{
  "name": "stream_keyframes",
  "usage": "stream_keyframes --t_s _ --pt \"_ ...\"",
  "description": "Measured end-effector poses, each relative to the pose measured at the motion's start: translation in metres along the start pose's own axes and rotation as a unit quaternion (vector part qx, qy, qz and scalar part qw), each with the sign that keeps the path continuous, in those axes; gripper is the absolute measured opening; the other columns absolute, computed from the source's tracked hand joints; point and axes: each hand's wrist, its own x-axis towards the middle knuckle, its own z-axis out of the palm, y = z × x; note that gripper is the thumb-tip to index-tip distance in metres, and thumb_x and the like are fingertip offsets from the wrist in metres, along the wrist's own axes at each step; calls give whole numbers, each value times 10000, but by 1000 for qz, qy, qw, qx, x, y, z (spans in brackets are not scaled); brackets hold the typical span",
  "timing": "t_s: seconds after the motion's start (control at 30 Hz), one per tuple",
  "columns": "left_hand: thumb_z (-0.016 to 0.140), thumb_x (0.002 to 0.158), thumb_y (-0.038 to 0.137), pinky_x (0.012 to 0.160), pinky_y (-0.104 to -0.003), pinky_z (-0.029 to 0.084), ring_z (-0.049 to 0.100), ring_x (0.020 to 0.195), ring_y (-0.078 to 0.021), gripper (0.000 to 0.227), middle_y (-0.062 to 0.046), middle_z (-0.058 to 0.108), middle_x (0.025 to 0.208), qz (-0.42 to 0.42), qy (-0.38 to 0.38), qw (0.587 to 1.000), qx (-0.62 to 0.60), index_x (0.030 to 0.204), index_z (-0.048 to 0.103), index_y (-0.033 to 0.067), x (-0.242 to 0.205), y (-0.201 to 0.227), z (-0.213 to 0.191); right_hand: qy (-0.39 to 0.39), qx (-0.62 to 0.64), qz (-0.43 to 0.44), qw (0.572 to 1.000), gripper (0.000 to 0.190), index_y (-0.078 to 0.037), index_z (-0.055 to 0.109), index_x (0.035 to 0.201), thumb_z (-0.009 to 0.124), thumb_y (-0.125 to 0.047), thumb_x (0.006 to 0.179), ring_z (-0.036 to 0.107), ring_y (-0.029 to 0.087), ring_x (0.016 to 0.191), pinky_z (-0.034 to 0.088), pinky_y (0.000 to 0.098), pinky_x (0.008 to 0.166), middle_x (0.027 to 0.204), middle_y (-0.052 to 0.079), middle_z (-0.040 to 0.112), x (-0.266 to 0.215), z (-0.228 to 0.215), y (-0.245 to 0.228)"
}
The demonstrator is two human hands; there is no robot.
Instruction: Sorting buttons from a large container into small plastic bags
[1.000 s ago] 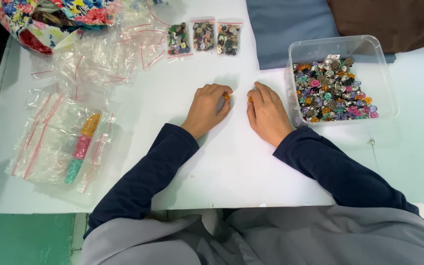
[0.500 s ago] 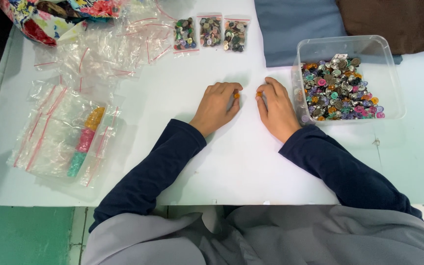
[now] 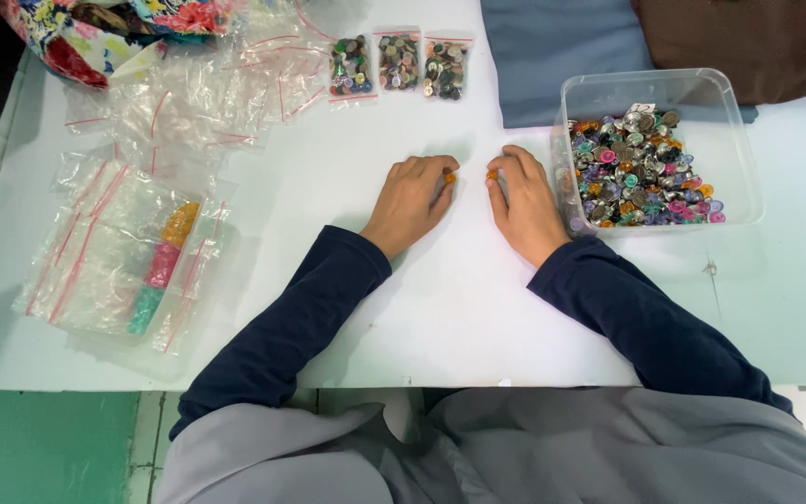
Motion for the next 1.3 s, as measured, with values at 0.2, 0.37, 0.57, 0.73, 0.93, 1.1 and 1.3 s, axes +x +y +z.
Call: stream_keyframes --t_s 0.2,0.37,0.57,0.73,0.93,1.1,1.3 --pt "679 956 247 994 -394 459 650 1086 -195 359 -15 691 1129 -15 -1 1000 -22 1280 528 210 4 -2 0 12 27 -12 999 304 -24 481 1368 542 -125 1088 513 498 1310 493 546 1035 1395 257 469 1 -16 -19" --pt "675 929 148 971 -439 481 637 1101 -280 370 -95 650 1180 9 52 994 -94 1277 549 141 26 21 -15 154 1 -192 969 294 55 570 1303 599 -7 1017 523 460 1329 484 502 1074 1444 264 446 -7 -41 -39" --pt "629 933 113 1009 -410 490 614 1146 -290 297 -86 617 1199 82 122 975 -164 1223 565 113 71 68 -19 301 -69 -263 914 180 41 695 1041 594 96 902 612 437 1176 497 540 1036 1267 224 619 -8 -104 -38" --pt "685 858 120 975 -419 509 603 1131 -352 329 -110 578 1248 106 66 980 -156 1164 565 106 108 109 4 173 -112 -191 960 307 102 673 1175 550 136 896 621 424 1141 430 507 1055 1266 260 690 9 -162 15" --pt "725 721 90 793 -496 550 588 1083 -360 377 -126 572 1065 88 -48 994 -48 1055 552 76 148 118 65 -205 -4 112 972 706 -104 511 1469 745 -316 837 535 272 1273 428 397 997 1462 93 572 22 -168 61" --pt "891 585 189 830 -446 549 628 1005 -324 542 -139 663 998 21 -86 974 211 1048 644 51 169 120 126 -322 10 30 946 1147 33 332 1567 883 -511 721 319 579 1429 229 702 1151 1553 381 334 30 -156 52" --pt "652 865 205 968 -438 321 637 982 -188 121 66 751 925 -32 -180 916 356 918 743 266 171 150 118 -323 -45 46 944 976 -20 485 1486 830 -582 767 391 536 1414 257 636 1197 1512 324 435 14 -133 93"
